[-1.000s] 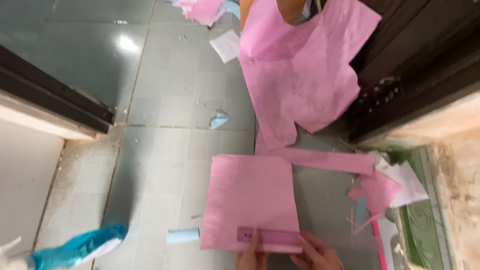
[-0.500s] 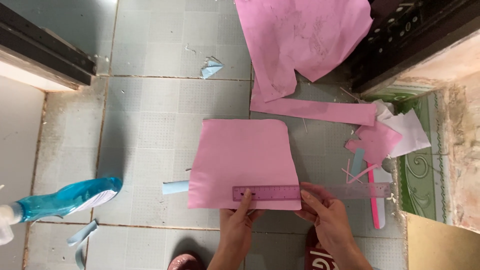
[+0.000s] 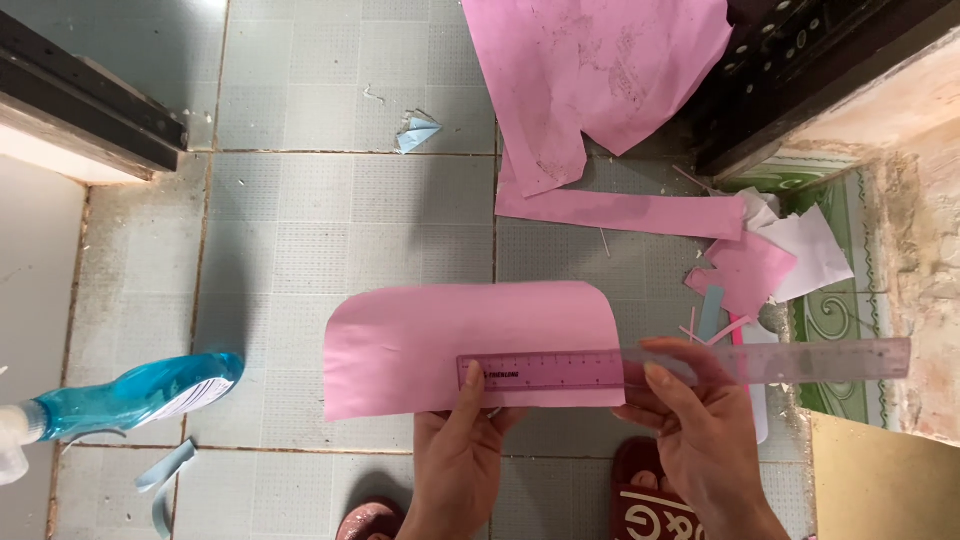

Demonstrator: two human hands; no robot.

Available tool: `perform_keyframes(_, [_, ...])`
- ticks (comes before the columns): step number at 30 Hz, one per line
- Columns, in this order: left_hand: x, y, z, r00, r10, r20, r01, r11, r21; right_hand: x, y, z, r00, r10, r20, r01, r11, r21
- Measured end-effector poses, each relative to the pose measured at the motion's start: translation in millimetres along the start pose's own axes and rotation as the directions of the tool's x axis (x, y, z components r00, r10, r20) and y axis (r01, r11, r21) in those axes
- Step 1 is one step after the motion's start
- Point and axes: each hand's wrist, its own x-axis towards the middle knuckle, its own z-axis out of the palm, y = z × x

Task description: The person measures and cuts pink paper using a ruler and scissors.

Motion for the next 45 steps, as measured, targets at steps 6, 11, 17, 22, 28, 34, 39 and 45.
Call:
perform_keyframes(6, [-10,8,13,0.995,0.055,-0.078,-0.055,0.998,0.002,-9,-7,3,1.000,-0.019,0.013,0.019,1.000,0.010])
perform_keyframes(11, [-16,2,13,0.988,0.093,-0.120,-0.105,0.990,-0.099,-14,-13,10,1.000,-0.017,0.025,0.016,0.999,0.045])
perform_keyframes(17, [-24,-3,9,0.981,0.020,0.191,-0.009,0.998,-0.056,-21,-23,19,0.999,-0.049,0.008,0.049,0.999,0.021])
perform_keyframes(22, [-26,-5,8,0.990,0.107,0.097,-0.109,0.994,0.020,-29,-30,25,1.000,-0.015,-0.019,0.014,1.000,-0.018])
perform_keyframes(28, [-35,4,17,0.975,0.194,0.106,-0.192,0.981,-0.030,-30,-34,26,1.000,-0.024,0.014,0.025,0.999,-0.027])
perform_keyframes(34, [-29,-2,7,0.991,0.136,0.013,-0.135,0.990,-0.048,-29,-35,28,0.999,-0.037,0.007,0.037,0.998,-0.051])
perform_keyframes(39, [-33,5,13,0.985,0.170,-0.013,-0.169,0.985,0.024,-27,-35,28,0.999,-0.041,0.012,0.042,0.997,-0.065])
perform_keyframes(45, [-34,8,16,0.979,0.175,-0.103,-0.171,0.984,0.042,-26,-36,26,0.995,-0.092,0.032,0.094,0.993,-0.074])
